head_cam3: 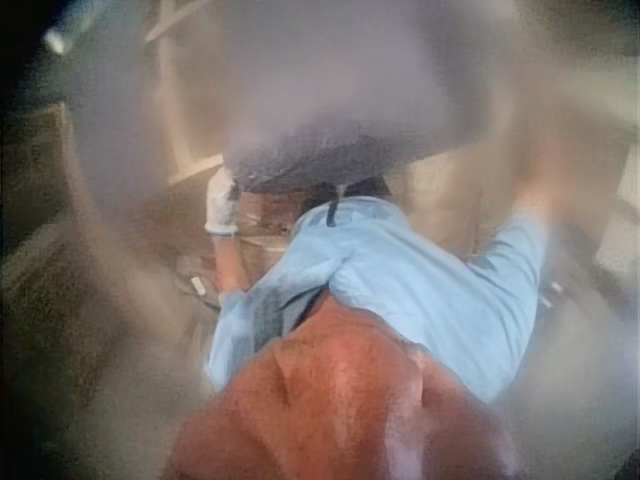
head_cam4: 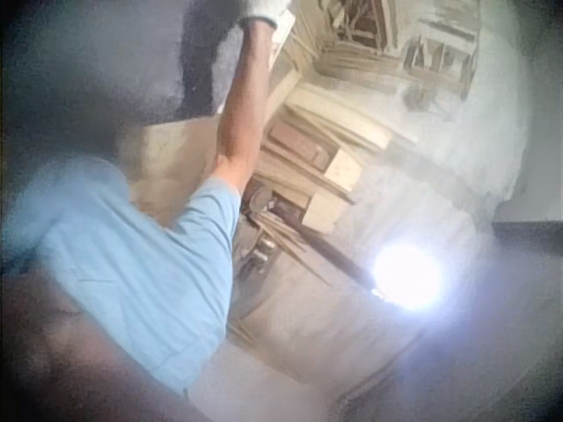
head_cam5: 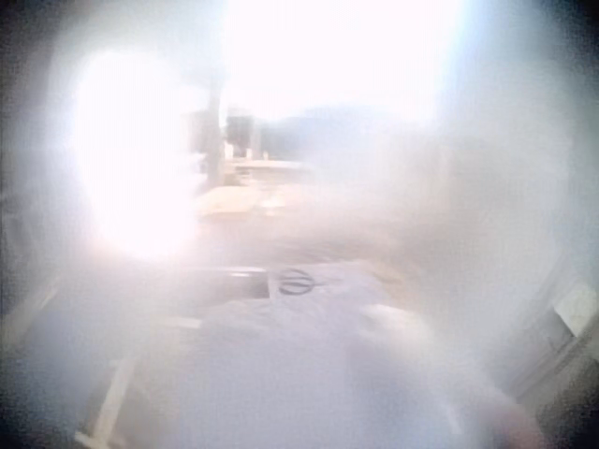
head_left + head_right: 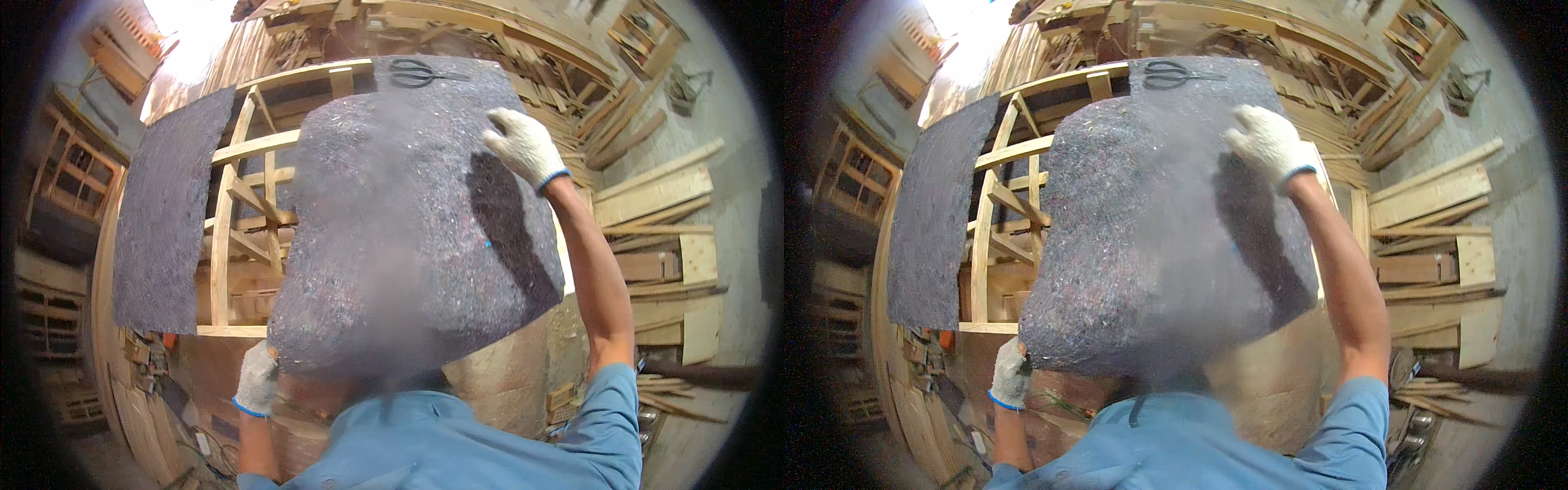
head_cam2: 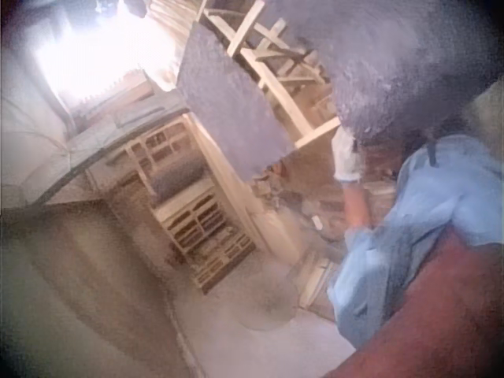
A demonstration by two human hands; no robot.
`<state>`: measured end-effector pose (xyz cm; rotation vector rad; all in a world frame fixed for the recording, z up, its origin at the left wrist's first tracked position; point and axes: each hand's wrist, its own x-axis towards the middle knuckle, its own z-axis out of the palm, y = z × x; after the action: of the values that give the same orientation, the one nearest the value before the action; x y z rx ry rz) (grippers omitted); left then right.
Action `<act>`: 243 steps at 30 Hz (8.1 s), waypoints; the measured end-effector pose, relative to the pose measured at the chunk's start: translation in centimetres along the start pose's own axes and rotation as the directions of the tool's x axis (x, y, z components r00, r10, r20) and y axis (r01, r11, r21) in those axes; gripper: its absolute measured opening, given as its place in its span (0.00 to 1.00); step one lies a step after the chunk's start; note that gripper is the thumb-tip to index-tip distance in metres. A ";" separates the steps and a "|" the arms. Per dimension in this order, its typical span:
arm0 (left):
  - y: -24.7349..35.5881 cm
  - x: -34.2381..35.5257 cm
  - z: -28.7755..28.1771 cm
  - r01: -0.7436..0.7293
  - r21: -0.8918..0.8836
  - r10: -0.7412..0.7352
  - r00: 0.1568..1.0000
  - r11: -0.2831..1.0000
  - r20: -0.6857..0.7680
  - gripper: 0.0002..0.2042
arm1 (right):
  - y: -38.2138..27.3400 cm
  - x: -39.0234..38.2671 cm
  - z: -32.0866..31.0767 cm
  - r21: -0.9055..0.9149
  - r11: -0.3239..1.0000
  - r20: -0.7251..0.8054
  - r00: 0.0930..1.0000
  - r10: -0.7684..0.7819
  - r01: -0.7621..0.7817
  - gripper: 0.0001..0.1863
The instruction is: The person trims a dark fabric covering a wooden frame using a utility knife, then uses a pneumatic staple gun to secure the fabric to the frame. The task involves cutting, positioning, and stapling the fabric in a workshop setting.
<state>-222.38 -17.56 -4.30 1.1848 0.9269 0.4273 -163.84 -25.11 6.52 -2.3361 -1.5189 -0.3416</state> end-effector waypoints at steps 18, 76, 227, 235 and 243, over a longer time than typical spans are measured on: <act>-0.1 -2.5 3.1 0.028 0.165 0.034 0.933 0.986 -0.358 0.16 | 5.5 20.0 11.7 -0.108 0.980 0.178 0.973 -0.144 0.165 0.23; 0.7 -1.3 -0.3 -0.070 0.257 0.122 0.974 0.964 -0.190 0.17 | 4.6 5.5 3.7 -0.025 0.999 0.087 0.995 0.042 -0.039 0.30; 23.5 46.5 0.0 0.120 0.992 0.494 0.865 -0.038 -0.086 0.24 | 9.2 6.6 6.1 0.063 0.930 0.026 0.932 0.362 -0.363 0.24; 23.6 43.2 0.4 0.103 0.993 0.487 0.865 0.060 -0.119 0.25 | 6.5 6.6 6.3 -0.057 0.940 -0.025 0.941 0.336 -0.337 0.22; 24.1 43.2 2.3 0.125 0.992 0.581 0.805 0.029 -0.119 0.20 | 8.8 6.7 6.7 -0.033 0.938 -0.035 0.938 0.344 -0.346 0.26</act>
<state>-191.41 20.70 1.35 2.7422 1.6110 0.3428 -152.97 -20.15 1.56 -2.5553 -1.0661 -0.3143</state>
